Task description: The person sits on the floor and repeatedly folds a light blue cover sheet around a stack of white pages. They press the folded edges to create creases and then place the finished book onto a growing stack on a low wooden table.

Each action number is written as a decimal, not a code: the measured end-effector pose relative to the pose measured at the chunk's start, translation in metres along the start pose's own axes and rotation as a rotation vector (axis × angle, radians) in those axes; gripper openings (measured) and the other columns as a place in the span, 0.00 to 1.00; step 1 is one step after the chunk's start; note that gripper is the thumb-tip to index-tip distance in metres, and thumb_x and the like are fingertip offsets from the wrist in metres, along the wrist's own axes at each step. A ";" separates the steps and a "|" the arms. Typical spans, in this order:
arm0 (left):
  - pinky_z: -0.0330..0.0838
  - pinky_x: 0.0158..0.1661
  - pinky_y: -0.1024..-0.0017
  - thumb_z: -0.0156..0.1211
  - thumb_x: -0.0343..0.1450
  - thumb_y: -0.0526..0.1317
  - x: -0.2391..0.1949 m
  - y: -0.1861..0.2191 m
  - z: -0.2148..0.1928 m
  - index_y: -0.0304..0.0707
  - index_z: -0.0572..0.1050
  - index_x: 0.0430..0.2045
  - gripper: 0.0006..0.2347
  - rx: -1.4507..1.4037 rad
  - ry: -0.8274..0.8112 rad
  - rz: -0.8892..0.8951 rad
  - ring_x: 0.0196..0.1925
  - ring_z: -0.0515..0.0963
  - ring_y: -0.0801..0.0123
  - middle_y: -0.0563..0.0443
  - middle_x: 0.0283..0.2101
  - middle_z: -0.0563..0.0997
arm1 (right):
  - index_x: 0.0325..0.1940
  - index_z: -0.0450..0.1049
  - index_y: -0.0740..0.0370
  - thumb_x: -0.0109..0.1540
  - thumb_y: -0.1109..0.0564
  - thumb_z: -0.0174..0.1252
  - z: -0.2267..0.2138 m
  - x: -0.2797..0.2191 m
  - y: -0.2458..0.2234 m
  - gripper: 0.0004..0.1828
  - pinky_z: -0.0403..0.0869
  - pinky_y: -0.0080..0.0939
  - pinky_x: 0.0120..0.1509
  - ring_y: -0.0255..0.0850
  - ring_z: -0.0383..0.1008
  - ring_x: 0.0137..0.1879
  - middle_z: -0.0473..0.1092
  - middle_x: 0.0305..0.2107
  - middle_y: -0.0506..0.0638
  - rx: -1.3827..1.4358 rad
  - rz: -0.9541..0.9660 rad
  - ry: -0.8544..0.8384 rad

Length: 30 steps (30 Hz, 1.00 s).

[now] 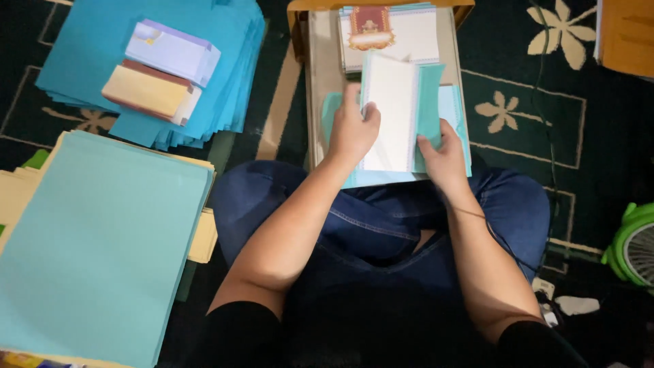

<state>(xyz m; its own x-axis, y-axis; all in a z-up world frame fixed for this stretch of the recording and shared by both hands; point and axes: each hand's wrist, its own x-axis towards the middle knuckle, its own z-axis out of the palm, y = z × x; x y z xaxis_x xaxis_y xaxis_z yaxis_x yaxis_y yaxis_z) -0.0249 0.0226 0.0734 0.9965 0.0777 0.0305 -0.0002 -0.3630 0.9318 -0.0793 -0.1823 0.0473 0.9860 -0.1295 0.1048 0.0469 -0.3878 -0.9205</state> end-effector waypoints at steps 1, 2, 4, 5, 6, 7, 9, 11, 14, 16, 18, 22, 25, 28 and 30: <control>0.77 0.50 0.47 0.55 0.71 0.44 -0.002 0.004 -0.001 0.55 0.65 0.52 0.15 -0.001 -0.003 0.002 0.48 0.84 0.39 0.33 0.42 0.84 | 0.63 0.71 0.63 0.67 0.64 0.59 0.000 0.001 0.005 0.19 0.72 0.51 0.53 0.47 0.72 0.52 0.72 0.43 0.57 -0.001 0.000 0.004; 0.69 0.60 0.45 0.57 0.68 0.35 -0.005 0.007 -0.002 0.43 0.55 0.62 0.27 0.124 0.086 0.197 0.60 0.74 0.35 0.27 0.57 0.71 | 0.64 0.70 0.64 0.67 0.64 0.58 0.000 0.002 0.009 0.20 0.72 0.54 0.53 0.53 0.74 0.53 0.72 0.44 0.61 -0.031 -0.006 -0.015; 0.61 0.70 0.43 0.59 0.66 0.27 -0.007 0.005 0.004 0.30 0.45 0.73 0.39 0.252 0.172 0.388 0.73 0.63 0.30 0.22 0.72 0.59 | 0.64 0.70 0.64 0.67 0.65 0.57 0.000 0.000 0.015 0.20 0.72 0.58 0.54 0.60 0.75 0.55 0.73 0.45 0.66 -0.059 -0.006 -0.036; 0.62 0.69 0.43 0.60 0.67 0.29 -0.003 -0.001 0.010 0.31 0.50 0.71 0.35 0.353 0.145 0.501 0.73 0.63 0.33 0.26 0.69 0.62 | 0.65 0.69 0.64 0.66 0.64 0.57 0.001 0.000 0.015 0.22 0.72 0.60 0.55 0.63 0.74 0.56 0.73 0.46 0.66 -0.106 -0.027 -0.049; 0.63 0.68 0.44 0.61 0.68 0.31 0.000 -0.006 0.015 0.32 0.56 0.70 0.32 0.453 0.116 0.615 0.73 0.62 0.36 0.29 0.67 0.66 | 0.66 0.69 0.64 0.66 0.63 0.58 0.002 0.000 0.016 0.23 0.72 0.61 0.57 0.67 0.73 0.58 0.73 0.48 0.67 -0.153 -0.049 -0.062; 0.63 0.68 0.44 0.61 0.68 0.31 0.003 -0.016 0.024 0.32 0.56 0.70 0.32 0.457 0.115 0.615 0.73 0.62 0.36 0.29 0.67 0.66 | 0.66 0.69 0.64 0.66 0.63 0.58 0.003 -0.002 0.011 0.23 0.72 0.61 0.57 0.67 0.73 0.58 0.73 0.48 0.67 -0.149 -0.049 -0.062; 0.66 0.66 0.49 0.53 0.73 0.33 0.008 -0.037 0.041 0.39 0.56 0.71 0.28 0.546 -0.089 0.592 0.73 0.62 0.47 0.39 0.67 0.66 | 0.65 0.71 0.68 0.66 0.60 0.60 0.004 -0.004 0.003 0.22 0.71 0.63 0.58 0.69 0.71 0.59 0.69 0.49 0.67 -0.218 -0.124 -0.099; 0.65 0.66 0.47 0.53 0.73 0.35 0.004 -0.034 0.037 0.40 0.54 0.73 0.29 0.598 -0.120 0.584 0.74 0.60 0.46 0.40 0.68 0.65 | 0.58 0.75 0.66 0.70 0.56 0.54 0.000 -0.014 -0.027 0.15 0.70 0.62 0.60 0.68 0.71 0.59 0.70 0.51 0.63 -0.214 -0.151 -0.186; 0.65 0.65 0.47 0.54 0.72 0.36 0.004 -0.036 0.033 0.42 0.65 0.63 0.22 0.661 -0.114 0.579 0.73 0.60 0.46 0.40 0.67 0.66 | 0.53 0.80 0.62 0.74 0.53 0.48 -0.006 -0.017 -0.048 0.17 0.68 0.58 0.66 0.63 0.71 0.63 0.73 0.53 0.58 -0.320 -0.232 -0.318; 0.65 0.64 0.48 0.54 0.71 0.35 0.002 -0.032 0.033 0.42 0.78 0.53 0.15 0.669 -0.086 0.582 0.72 0.61 0.45 0.40 0.65 0.67 | 0.54 0.81 0.59 0.74 0.53 0.47 -0.009 -0.015 -0.043 0.17 0.67 0.55 0.69 0.59 0.70 0.65 0.75 0.54 0.55 -0.428 -0.276 -0.359; 0.64 0.64 0.49 0.58 0.69 0.34 -0.002 -0.022 0.028 0.42 0.82 0.45 0.12 0.721 -0.039 0.483 0.71 0.61 0.43 0.38 0.64 0.66 | 0.65 0.74 0.57 0.72 0.54 0.47 -0.006 -0.010 -0.030 0.19 0.60 0.58 0.73 0.55 0.61 0.75 0.70 0.63 0.53 -0.647 -0.281 -0.415; 0.64 0.55 0.56 0.58 0.67 0.37 0.020 -0.078 0.063 0.42 0.80 0.40 0.10 0.656 0.087 0.647 0.61 0.68 0.51 0.45 0.51 0.74 | 0.74 0.65 0.59 0.69 0.63 0.44 0.014 0.019 -0.025 0.28 0.50 0.62 0.79 0.57 0.50 0.80 0.59 0.73 0.56 -0.750 -0.286 -0.492; 0.64 0.52 0.58 0.59 0.65 0.39 0.028 -0.091 0.074 0.43 0.79 0.33 0.07 0.664 0.159 0.661 0.54 0.70 0.56 0.50 0.46 0.76 | 0.78 0.58 0.62 0.67 0.63 0.43 0.026 0.043 -0.013 0.32 0.45 0.64 0.81 0.58 0.46 0.82 0.54 0.75 0.58 -0.804 -0.344 -0.518; 0.62 0.45 0.58 0.58 0.63 0.39 0.022 -0.081 0.069 0.43 0.75 0.34 0.08 0.685 0.258 0.689 0.48 0.71 0.56 0.51 0.38 0.72 | 0.79 0.57 0.61 0.67 0.64 0.44 0.032 0.059 0.005 0.33 0.44 0.61 0.82 0.54 0.45 0.82 0.52 0.77 0.54 -0.839 -0.376 -0.525; 0.62 0.44 0.58 0.59 0.62 0.36 0.017 -0.068 0.061 0.42 0.74 0.30 0.06 0.679 0.280 0.686 0.46 0.71 0.55 0.50 0.36 0.72 | 0.80 0.55 0.56 0.68 0.60 0.42 0.033 0.060 0.012 0.33 0.44 0.58 0.83 0.51 0.43 0.83 0.48 0.78 0.49 -0.880 -0.385 -0.526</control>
<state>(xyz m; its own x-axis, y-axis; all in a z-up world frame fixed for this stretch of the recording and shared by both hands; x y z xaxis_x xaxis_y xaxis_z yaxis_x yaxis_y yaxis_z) -0.0029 -0.0085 -0.0115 0.7434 -0.1633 0.6486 -0.4323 -0.8572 0.2797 -0.0140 -0.1649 0.0303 0.8848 0.4644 -0.0385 0.4417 -0.8622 -0.2479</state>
